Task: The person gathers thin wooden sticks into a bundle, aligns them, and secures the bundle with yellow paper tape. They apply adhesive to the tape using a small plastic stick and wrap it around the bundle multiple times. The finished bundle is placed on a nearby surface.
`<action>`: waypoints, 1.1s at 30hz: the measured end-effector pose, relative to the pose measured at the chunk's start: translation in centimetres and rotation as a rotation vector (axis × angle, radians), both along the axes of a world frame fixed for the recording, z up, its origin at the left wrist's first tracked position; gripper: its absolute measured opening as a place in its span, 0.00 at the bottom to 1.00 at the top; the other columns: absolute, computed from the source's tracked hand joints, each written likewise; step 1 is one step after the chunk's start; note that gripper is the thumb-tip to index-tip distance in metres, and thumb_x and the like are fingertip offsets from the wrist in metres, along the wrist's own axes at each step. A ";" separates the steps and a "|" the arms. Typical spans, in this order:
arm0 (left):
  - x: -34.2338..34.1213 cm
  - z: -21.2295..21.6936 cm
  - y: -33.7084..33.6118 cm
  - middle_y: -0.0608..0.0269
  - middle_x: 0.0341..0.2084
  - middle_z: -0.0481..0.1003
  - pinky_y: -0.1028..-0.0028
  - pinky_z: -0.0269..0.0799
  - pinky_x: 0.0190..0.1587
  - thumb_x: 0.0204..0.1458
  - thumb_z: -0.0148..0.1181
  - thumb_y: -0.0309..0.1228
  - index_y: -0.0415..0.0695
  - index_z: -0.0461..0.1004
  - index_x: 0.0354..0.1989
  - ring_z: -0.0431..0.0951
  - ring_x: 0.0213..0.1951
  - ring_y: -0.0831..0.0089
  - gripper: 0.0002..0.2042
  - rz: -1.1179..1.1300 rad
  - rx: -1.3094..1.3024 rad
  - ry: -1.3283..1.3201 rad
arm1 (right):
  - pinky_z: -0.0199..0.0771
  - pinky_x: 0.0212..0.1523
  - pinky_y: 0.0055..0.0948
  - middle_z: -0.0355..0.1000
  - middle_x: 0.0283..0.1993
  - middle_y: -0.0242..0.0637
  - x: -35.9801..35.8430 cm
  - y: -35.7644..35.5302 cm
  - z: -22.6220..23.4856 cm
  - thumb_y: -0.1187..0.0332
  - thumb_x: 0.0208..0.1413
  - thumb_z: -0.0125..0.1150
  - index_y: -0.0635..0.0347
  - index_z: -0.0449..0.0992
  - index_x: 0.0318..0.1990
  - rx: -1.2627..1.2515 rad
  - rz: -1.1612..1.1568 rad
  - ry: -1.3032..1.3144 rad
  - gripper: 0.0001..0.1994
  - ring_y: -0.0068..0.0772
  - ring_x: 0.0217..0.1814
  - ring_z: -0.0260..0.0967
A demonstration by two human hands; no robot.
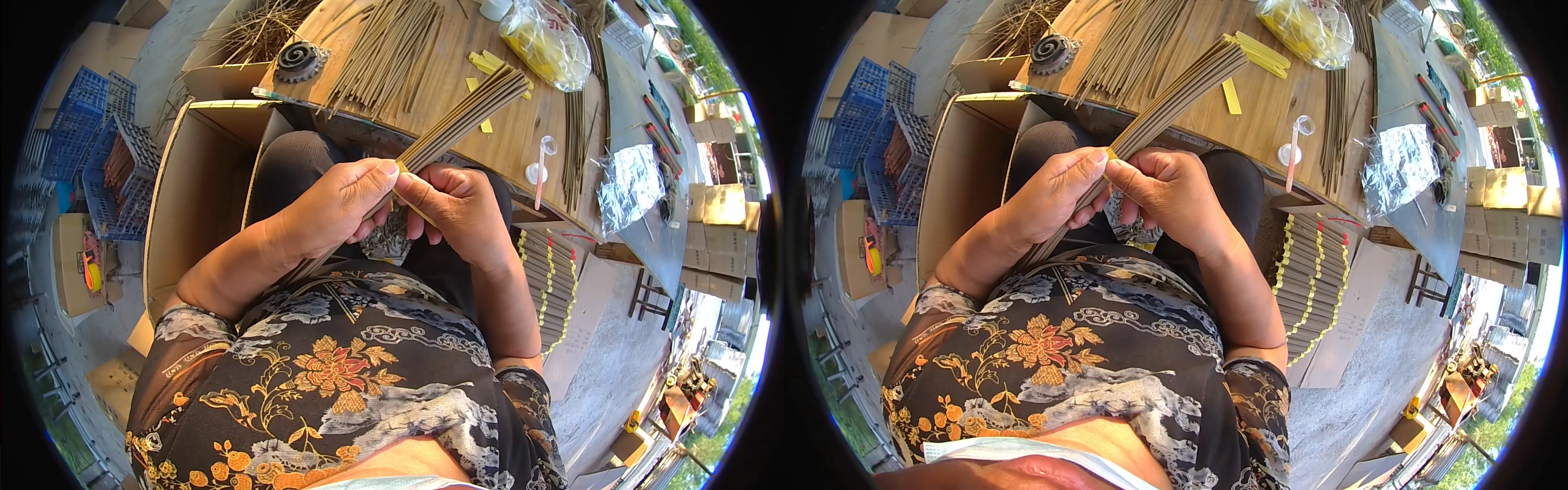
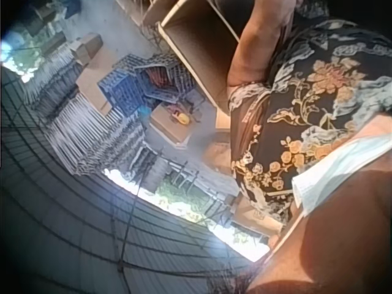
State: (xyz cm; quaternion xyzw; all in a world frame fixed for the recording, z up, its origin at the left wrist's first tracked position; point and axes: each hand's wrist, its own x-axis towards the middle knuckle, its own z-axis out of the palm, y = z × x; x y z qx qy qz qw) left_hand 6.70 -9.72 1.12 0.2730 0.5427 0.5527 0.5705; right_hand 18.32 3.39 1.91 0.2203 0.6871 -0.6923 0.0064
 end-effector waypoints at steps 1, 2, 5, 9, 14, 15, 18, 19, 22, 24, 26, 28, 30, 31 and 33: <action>0.0 0.0 0.0 0.69 0.17 0.64 0.89 0.54 0.14 0.59 0.34 0.43 0.44 0.64 0.31 0.58 0.13 0.88 0.17 -0.003 0.002 0.002 | 0.57 0.14 0.12 0.68 0.15 0.30 0.0 0.0 0.0 0.58 0.53 0.55 0.62 0.72 0.22 -0.010 0.001 -0.006 0.16 0.13 0.14 0.60; 0.0 0.1 0.0 0.69 0.17 0.64 0.89 0.54 0.14 0.59 0.34 0.43 0.44 0.64 0.31 0.58 0.13 0.87 0.17 -0.007 0.004 0.003 | 0.57 0.14 0.13 0.68 0.15 0.30 0.0 0.1 -0.1 0.58 0.53 0.55 0.62 0.72 0.22 -0.018 -0.001 0.000 0.16 0.13 0.14 0.60; -0.1 -0.1 0.0 0.69 0.17 0.64 0.89 0.54 0.14 0.59 0.34 0.43 0.44 0.64 0.31 0.58 0.13 0.87 0.17 -0.008 0.008 -0.003 | 0.58 0.14 0.13 0.68 0.15 0.30 0.0 0.1 -0.4 0.57 0.53 0.55 0.62 0.72 0.22 -0.031 -0.007 0.017 0.17 0.13 0.14 0.60; -0.1 0.1 0.0 0.69 0.16 0.64 0.89 0.54 0.14 0.59 0.34 0.43 0.43 0.64 0.31 0.59 0.13 0.87 0.16 -0.009 0.001 -0.011 | 0.58 0.15 0.14 0.67 0.15 0.30 0.0 0.2 -0.4 0.57 0.53 0.55 0.63 0.72 0.22 -0.038 -0.010 0.013 0.17 0.14 0.15 0.60; -0.1 0.2 0.0 0.69 0.16 0.64 0.89 0.54 0.14 0.59 0.35 0.42 0.43 0.64 0.32 0.58 0.13 0.87 0.16 0.002 -0.005 -0.002 | 0.59 0.15 0.14 0.67 0.15 0.30 0.0 0.0 -0.1 0.57 0.53 0.55 0.63 0.72 0.22 0.013 -0.010 0.038 0.17 0.14 0.15 0.60; -0.1 0.3 -0.1 0.68 0.16 0.64 0.89 0.54 0.14 0.59 0.35 0.42 0.43 0.64 0.32 0.58 0.13 0.87 0.16 0.007 -0.009 0.003 | 0.60 0.16 0.14 0.67 0.16 0.30 0.1 -0.1 -0.3 0.58 0.53 0.55 0.63 0.72 0.22 0.028 -0.015 0.054 0.17 0.14 0.15 0.61; 0.0 0.5 -0.1 0.68 0.16 0.64 0.88 0.54 0.13 0.59 0.35 0.42 0.42 0.64 0.33 0.58 0.12 0.87 0.16 0.031 0.015 0.004 | 0.60 0.17 0.14 0.67 0.17 0.29 0.1 -0.5 0.0 0.58 0.53 0.55 0.63 0.72 0.22 -0.010 -0.044 0.129 0.16 0.14 0.17 0.61; 0.1 0.6 -0.1 0.68 0.16 0.64 0.88 0.54 0.13 0.59 0.35 0.42 0.42 0.65 0.33 0.58 0.12 0.87 0.16 0.033 0.017 0.002 | 0.61 0.17 0.14 0.67 0.17 0.29 0.1 -0.6 0.1 0.59 0.53 0.55 0.63 0.72 0.23 -0.036 -0.056 0.159 0.16 0.14 0.17 0.61; 0.2 1.1 -0.1 0.68 0.16 0.64 0.88 0.54 0.13 0.59 0.36 0.41 0.41 0.65 0.34 0.58 0.12 0.87 0.16 0.039 0.032 0.005 | 0.62 0.20 0.15 0.67 0.20 0.28 0.3 -0.5 -1.6 0.60 0.52 0.57 0.63 0.72 0.25 -0.005 -0.059 0.266 0.14 0.16 0.21 0.63; 0.2 1.1 0.0 0.68 0.15 0.64 0.89 0.54 0.14 0.59 0.36 0.41 0.41 0.66 0.35 0.58 0.12 0.87 0.16 0.042 0.047 0.025 | 0.62 0.21 0.17 0.67 0.20 0.29 0.0 -0.5 -2.8 0.62 0.51 0.58 0.65 0.72 0.25 0.015 -0.094 0.414 0.13 0.17 0.22 0.63; 0.3 1.1 -0.1 0.68 0.16 0.64 0.89 0.55 0.15 0.59 0.36 0.41 0.40 0.66 0.40 0.58 0.13 0.87 0.17 0.064 0.033 0.071 | 0.63 0.22 0.18 0.67 0.21 0.30 -0.5 -0.6 -3.7 0.63 0.50 0.59 0.66 0.72 0.26 0.145 -0.200 0.489 0.13 0.18 0.23 0.62; 0.5 1.1 -0.1 0.69 0.17 0.64 0.88 0.57 0.17 0.59 0.37 0.40 0.39 0.66 0.42 0.59 0.14 0.87 0.17 0.085 0.018 0.142 | 0.63 0.24 0.19 0.67 0.21 0.32 -0.6 -0.6 -3.9 0.64 0.50 0.59 0.67 0.72 0.26 0.340 -0.319 0.445 0.12 0.18 0.24 0.61; 0.6 1.2 -0.1 0.70 0.17 0.64 0.87 0.59 0.20 0.59 0.39 0.39 0.36 0.66 0.44 0.61 0.17 0.87 0.17 0.115 0.003 0.233 | 0.64 0.26 0.20 0.67 0.21 0.34 -0.1 -1.0 -2.8 0.65 0.51 0.58 0.67 0.72 0.27 0.440 -0.308 0.318 0.12 0.18 0.24 0.61; 0.6 1.1 -0.1 0.67 0.19 0.66 0.85 0.62 0.23 0.59 0.39 0.39 0.35 0.65 0.45 0.64 0.20 0.84 0.18 0.137 0.030 0.295 | 0.64 0.26 0.20 0.67 0.22 0.34 0.3 -1.3 -1.9 0.66 0.51 0.58 0.68 0.73 0.27 0.466 -0.271 0.235 0.11 0.17 0.24 0.60; 1.0 0.9 -0.1 0.62 0.22 0.70 0.82 0.67 0.28 0.58 0.40 0.38 0.31 0.62 0.49 0.69 0.25 0.80 0.20 0.173 0.084 0.417 | 0.65 0.28 0.20 0.68 0.23 0.35 0.6 -2.0 -0.3 0.66 0.51 0.57 0.68 0.73 0.28 0.306 -0.242 0.257 0.11 0.17 0.26 0.61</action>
